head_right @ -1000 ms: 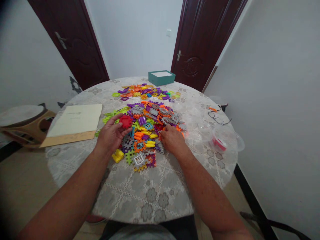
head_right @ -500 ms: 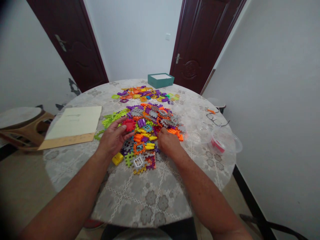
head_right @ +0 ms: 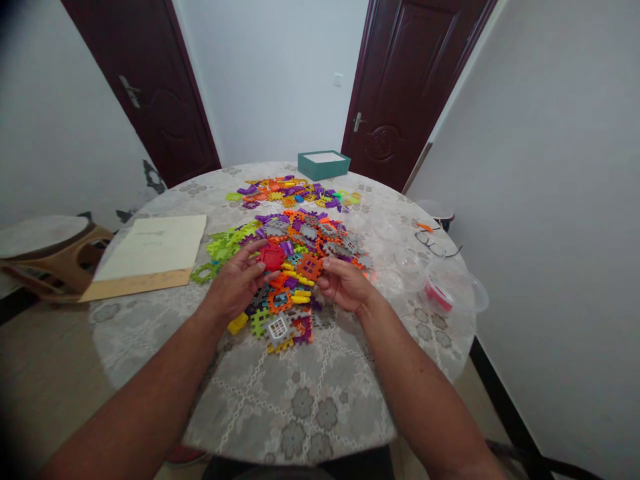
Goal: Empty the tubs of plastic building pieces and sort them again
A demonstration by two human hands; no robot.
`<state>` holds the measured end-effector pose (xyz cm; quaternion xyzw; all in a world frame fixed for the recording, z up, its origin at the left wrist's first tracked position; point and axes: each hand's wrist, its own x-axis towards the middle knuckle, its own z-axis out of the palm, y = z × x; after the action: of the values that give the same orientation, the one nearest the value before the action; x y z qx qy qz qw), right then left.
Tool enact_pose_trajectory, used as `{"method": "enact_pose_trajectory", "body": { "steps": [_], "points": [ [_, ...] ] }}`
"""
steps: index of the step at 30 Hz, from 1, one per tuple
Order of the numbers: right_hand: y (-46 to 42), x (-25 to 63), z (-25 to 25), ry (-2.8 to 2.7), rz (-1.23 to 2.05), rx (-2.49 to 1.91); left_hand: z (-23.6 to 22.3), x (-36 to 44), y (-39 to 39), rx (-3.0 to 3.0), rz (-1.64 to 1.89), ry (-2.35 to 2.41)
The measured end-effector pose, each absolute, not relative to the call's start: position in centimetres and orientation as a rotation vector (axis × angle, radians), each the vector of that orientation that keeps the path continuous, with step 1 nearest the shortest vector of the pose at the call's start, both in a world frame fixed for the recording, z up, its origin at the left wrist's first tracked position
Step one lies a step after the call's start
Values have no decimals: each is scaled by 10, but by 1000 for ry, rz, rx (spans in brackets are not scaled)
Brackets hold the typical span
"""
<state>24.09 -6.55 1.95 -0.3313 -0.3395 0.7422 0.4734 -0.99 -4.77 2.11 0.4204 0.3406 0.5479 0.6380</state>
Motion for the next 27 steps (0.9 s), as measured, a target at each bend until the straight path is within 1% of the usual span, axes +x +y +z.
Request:
{"method": "enact_pose_trajectory", "body": {
  "steps": [7, 12, 14, 16, 19, 21, 22, 24, 27],
  "points": [
    [-71, 220, 8, -846, 1884, -758, 13, -4, -56, 1129, 1049, 738],
    [-71, 203, 0, -892, 1828, -847, 10, -1, -58, 1269, 998, 780],
    [-70, 204, -2, -988, 1728, -944, 9, 0, -58, 1276, 1005, 807],
    [-66, 211, -3, -1190, 1429, -1134, 9, 0, -57, 1238, 1021, 811],
    [-60, 231, -3, -1607, 663, -1398, 10, -1, -55, 1162, 1061, 818],
    [-57, 242, -2, -1856, 241, -1491, 11, -4, -54, 1128, 1114, 825],
    [-57, 246, -1, -1964, 105, -1547, 11, -5, -52, 1115, 1146, 830],
    [-57, 247, 0, -2138, -66, -1702, 12, -6, -50, 1087, 1201, 847],
    [-59, 242, 3, -2302, -175, -1860, 13, -7, -48, 1060, 1220, 855]
  ]
}}
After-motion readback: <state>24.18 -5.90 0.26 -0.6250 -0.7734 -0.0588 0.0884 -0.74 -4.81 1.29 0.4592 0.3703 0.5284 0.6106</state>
